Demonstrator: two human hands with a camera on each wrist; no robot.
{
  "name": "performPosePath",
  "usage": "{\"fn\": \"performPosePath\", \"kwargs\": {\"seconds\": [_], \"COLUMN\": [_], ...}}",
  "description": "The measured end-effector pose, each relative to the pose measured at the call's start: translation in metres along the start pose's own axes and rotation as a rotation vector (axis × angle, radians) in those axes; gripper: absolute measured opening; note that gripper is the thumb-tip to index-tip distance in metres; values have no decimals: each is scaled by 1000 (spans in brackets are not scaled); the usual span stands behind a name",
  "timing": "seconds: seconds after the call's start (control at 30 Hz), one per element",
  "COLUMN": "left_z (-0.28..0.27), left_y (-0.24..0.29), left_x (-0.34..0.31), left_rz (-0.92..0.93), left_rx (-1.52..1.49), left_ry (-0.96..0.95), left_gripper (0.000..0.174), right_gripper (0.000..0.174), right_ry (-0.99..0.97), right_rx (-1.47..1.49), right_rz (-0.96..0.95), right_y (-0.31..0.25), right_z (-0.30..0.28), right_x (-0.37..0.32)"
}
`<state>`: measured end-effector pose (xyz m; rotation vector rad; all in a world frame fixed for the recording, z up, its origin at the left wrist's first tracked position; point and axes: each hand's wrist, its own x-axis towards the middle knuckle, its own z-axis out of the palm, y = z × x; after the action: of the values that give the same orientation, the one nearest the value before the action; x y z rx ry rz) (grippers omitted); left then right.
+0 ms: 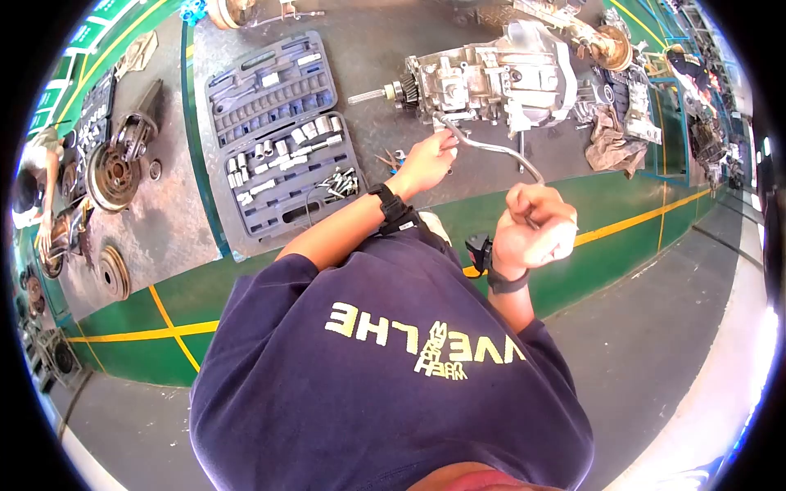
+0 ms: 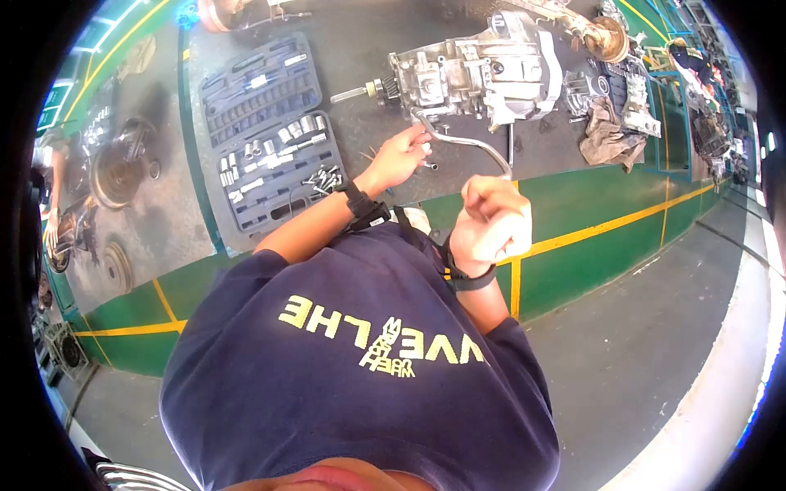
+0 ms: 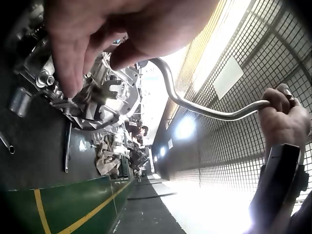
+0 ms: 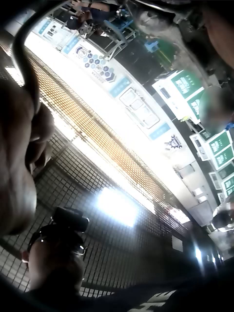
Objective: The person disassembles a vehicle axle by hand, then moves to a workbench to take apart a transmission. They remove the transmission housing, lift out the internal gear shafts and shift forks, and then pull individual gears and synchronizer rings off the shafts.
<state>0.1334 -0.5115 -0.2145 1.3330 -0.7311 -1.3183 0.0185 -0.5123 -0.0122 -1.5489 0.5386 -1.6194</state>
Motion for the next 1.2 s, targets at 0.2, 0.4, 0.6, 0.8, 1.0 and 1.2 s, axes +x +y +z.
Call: {"fn": "performPosePath", "kwargs": {"seconds": [0.2,0.4,0.6,0.8,1.0,1.2], "left_z": [-9,-10,-1,15,17,78], "left_y": [18,23,44,78,122,101], "left_x": [-5,-26,-42,-66,-45,55], "left_rz": [3,142,286,297,926,1041], "left_rx": [154,157,384,623,683,351], "left_ry": [63,6,-58,-95,-188,-914], "left_gripper": [58,57,59,60,51,26], "right_gripper": [33,36,34,31,41,29], "right_ry": [42,254,290,139,112,27], "right_rx": [39,32,-39,-61,-36,49], "right_rz": [44,168,180,8,61,105], "right_y": [-1,-2,-1,10,9,7], "right_z": [19,28,36,38,39,26], "right_x": [12,19,18,9,8,5]}}
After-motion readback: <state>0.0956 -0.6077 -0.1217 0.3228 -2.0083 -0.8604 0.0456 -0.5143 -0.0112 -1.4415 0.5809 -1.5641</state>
